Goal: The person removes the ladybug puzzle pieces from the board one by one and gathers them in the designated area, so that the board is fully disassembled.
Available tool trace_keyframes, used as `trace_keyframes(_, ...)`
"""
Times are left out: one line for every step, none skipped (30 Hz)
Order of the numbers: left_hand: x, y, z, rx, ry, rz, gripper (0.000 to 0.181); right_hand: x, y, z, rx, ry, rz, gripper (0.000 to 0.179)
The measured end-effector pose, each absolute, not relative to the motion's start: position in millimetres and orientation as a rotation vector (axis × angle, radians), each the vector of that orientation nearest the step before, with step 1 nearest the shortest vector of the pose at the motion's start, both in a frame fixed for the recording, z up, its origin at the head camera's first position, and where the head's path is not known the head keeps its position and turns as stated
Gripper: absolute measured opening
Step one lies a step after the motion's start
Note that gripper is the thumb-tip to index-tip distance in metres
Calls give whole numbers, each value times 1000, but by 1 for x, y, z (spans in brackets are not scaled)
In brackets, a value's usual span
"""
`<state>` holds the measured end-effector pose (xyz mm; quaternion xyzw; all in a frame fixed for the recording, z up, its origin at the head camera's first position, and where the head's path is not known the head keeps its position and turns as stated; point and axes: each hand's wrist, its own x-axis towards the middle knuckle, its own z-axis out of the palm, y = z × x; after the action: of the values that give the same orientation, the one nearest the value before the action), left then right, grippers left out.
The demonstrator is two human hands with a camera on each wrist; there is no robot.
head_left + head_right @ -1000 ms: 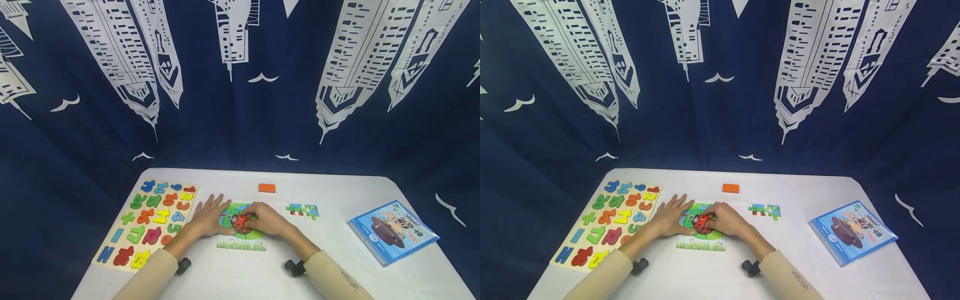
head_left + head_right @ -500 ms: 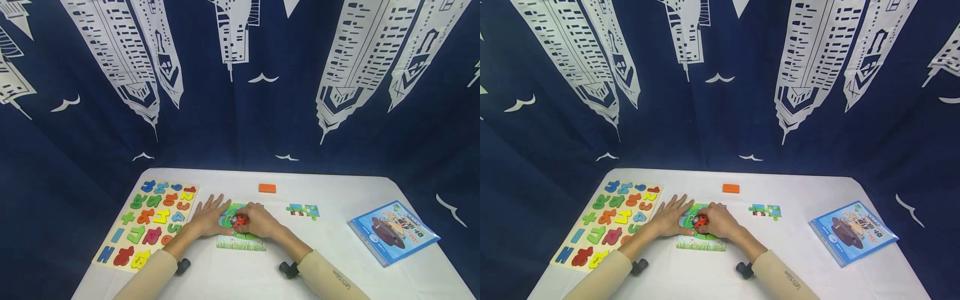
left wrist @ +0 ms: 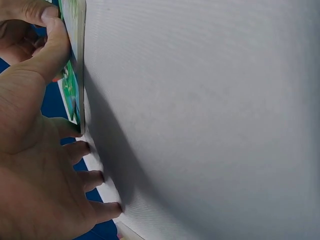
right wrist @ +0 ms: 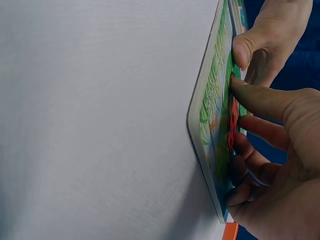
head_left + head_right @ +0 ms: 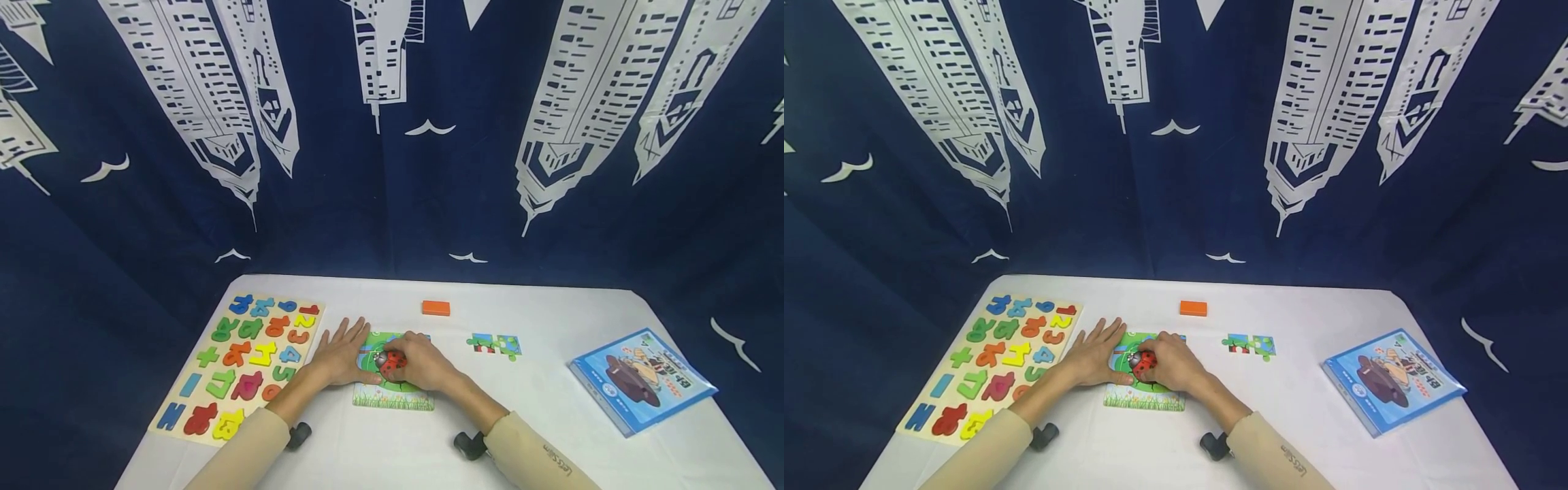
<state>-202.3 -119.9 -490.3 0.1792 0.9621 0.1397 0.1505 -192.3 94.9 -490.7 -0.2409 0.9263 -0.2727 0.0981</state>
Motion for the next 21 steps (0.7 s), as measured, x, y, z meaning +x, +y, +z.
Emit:
trace_keyframes(-202,-120,-490,514,2762,401,117,-192,95,-491,-705,2741,-809,52)
trace_keyframes(-202,-120,-490,512,2762,402,117,-192,94,-491,-702,2740,-811,52)
trace_keyframes(-202,-120,-490,513,2764,401,117,-192,94,-491,-700,2739,-812,52)
trace_keyframes(-202,-120,-491,513,2765,396,117,-192,94,-491,-700,2738,-817,52)
trace_keyframes(-203,-120,-491,512,2767,391,117,-192,94,-491,-699,2736,-820,52)
trace_keyframes(-203,-120,-492,512,2768,384,117,-192,94,-490,-699,2736,-821,52)
trace_keyframes(-203,-121,-492,513,2771,382,117,-192,93,-490,-698,2735,-822,51)
trace_keyframes(-204,-121,-493,514,2773,381,117,-192,93,-490,-700,2737,-822,51)
trace_keyframes(-204,-121,-494,514,2774,380,117,-192,93,-490,-701,2739,-821,51)
trace_keyframes(-204,-121,-494,514,2774,380,117,-192,93,-489,-704,2743,-823,50)
trace_keyframes(-204,-121,-494,514,2773,380,117,-192,93,-490,-707,2749,-823,50)
trace_keyframes(-204,-121,-494,513,2773,381,117,-192,93,-490,-711,2757,-823,49)
trace_keyframes(-204,-121,-494,514,2773,383,117,-192,92,-490,-715,2764,-825,49)
trace_keyframes(-204,-121,-494,516,2773,383,117,-192,92,-490,-723,2776,-827,48)
trace_keyframes(-205,-121,-495,521,2772,381,117,-191,92,-490,-728,2784,-828,48)
trace_keyframes(-204,-122,-494,527,2770,379,116,-191,91,-491,-730,2792,-829,48)
trace_keyframes(-204,-122,-495,533,2768,378,116,-191,91,-491,-732,2798,-827,47)
trace_keyframes(-204,-122,-495,538,2766,374,116,-191,90,-491,-735,2801,-824,47)
trace_keyframes(-204,-123,-495,542,2764,366,116,-191,90,-491,-736,2800,-823,47)
trace_keyframes(-204,-123,-495,545,2762,357,116,-191,90,-491,-738,2802,-820,47)
trace_keyframes(-204,-124,-495,551,2763,348,116,-191,90,-491,-735,2800,-814,47)
